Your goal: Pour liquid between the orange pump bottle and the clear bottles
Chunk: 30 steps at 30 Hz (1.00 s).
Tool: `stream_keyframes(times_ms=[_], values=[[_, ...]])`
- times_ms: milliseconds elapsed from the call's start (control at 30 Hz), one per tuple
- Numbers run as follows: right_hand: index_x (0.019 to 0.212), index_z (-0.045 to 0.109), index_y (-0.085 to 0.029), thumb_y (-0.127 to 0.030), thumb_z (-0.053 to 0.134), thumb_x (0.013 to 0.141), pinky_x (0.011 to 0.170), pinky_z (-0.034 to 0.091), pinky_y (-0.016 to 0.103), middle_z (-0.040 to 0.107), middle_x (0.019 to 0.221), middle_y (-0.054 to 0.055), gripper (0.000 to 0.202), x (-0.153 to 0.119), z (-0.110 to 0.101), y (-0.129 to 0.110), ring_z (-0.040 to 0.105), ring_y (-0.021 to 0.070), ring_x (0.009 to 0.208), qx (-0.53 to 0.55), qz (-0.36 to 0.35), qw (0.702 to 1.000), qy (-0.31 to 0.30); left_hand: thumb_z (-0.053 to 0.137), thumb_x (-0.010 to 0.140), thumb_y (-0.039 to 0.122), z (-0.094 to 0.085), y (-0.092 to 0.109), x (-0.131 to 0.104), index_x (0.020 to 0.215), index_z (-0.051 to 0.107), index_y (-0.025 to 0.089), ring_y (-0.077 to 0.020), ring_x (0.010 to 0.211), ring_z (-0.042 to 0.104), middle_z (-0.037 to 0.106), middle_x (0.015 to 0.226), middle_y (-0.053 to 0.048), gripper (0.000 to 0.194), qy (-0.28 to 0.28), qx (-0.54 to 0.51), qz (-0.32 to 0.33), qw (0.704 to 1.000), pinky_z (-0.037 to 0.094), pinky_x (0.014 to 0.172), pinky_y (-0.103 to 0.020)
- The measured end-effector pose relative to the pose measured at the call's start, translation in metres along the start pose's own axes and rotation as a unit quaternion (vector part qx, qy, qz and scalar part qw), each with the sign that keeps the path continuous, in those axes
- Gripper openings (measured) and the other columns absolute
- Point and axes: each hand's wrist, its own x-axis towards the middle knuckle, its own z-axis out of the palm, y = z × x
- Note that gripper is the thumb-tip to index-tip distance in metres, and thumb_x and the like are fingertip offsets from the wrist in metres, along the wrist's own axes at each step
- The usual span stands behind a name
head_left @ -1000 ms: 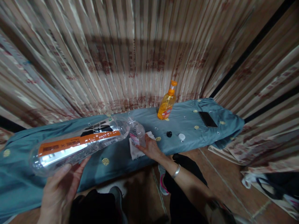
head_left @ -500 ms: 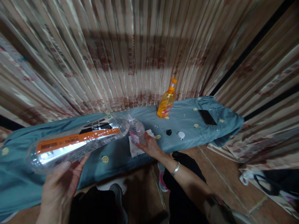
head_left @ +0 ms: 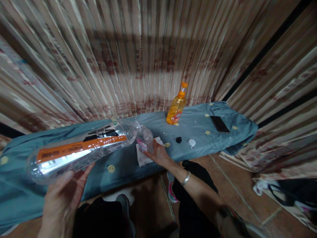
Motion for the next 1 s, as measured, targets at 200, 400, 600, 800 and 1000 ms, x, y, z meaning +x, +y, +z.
stream_keyframes(times_ms=[200, 400, 600, 800, 1000], values=[[0.127, 0.054, -0.016, -0.034, 0.076, 0.087, 0.085, 0.055, 0.036, 0.073, 0.111, 0.014, 0.049, -0.0002, -0.0011, -0.0012, 0.073, 0.0287, 0.102, 0.001, 0.000, 1.000, 0.001, 0.080, 0.058, 0.027, -0.0007, 0.0004, 0.0017, 0.095, 0.072, 0.035, -0.0361, 0.144, 0.041, 0.072, 0.121, 0.006, 0.039, 0.005, 0.003, 0.005, 1.000, 0.023, 0.125, -0.068], [0.127, 0.053, -0.016, -0.035, 0.075, 0.088, 0.085, 0.055, 0.035, 0.073, 0.111, 0.014, 0.048, -0.0004, -0.0021, -0.0025, 0.073, 0.0288, 0.102, -0.006, 0.000, 1.000, -0.005, 0.080, 0.060, 0.024, -0.0008, -0.0004, 0.0031, 0.101, 0.070, 0.038, -0.0334, 0.148, 0.037, 0.072, 0.121, 0.006, 0.045, -0.001, -0.004, 0.004, 1.000, 0.022, 0.125, -0.068], [0.128, 0.053, -0.016, -0.034, 0.076, 0.087, 0.085, 0.055, 0.034, 0.074, 0.110, 0.014, 0.050, -0.0005, -0.0028, -0.0041, 0.073, 0.0289, 0.103, 0.001, 0.016, 1.000, -0.010, 0.081, 0.059, 0.026, -0.0037, 0.0010, 0.0029, 0.101, 0.071, 0.036, -0.0342, 0.150, 0.032, 0.071, 0.124, 0.006, 0.044, 0.002, -0.003, 0.000, 1.000, 0.021, 0.125, -0.067], [0.128, 0.054, -0.016, -0.035, 0.075, 0.088, 0.087, 0.055, 0.035, 0.074, 0.113, 0.013, 0.049, 0.0003, -0.0004, -0.0018, 0.073, 0.0284, 0.105, -0.006, 0.005, 1.000, -0.004, 0.086, 0.056, 0.026, -0.0027, 0.0010, 0.0044, 0.108, 0.068, 0.041, -0.0325, 0.144, 0.042, 0.073, 0.116, 0.008, 0.057, -0.002, -0.028, 0.004, 1.000, 0.018, 0.125, -0.068], [0.129, 0.054, -0.016, -0.036, 0.077, 0.087, 0.087, 0.056, 0.036, 0.074, 0.111, 0.014, 0.052, 0.0004, 0.0013, -0.0006, 0.073, 0.0302, 0.105, -0.010, 0.010, 1.000, 0.004, 0.085, 0.054, 0.027, -0.0047, -0.0027, 0.0066, 0.095, 0.071, 0.035, -0.0337, 0.149, 0.033, 0.073, 0.117, 0.006, 0.044, -0.006, -0.013, 0.001, 1.000, 0.019, 0.125, -0.068]])
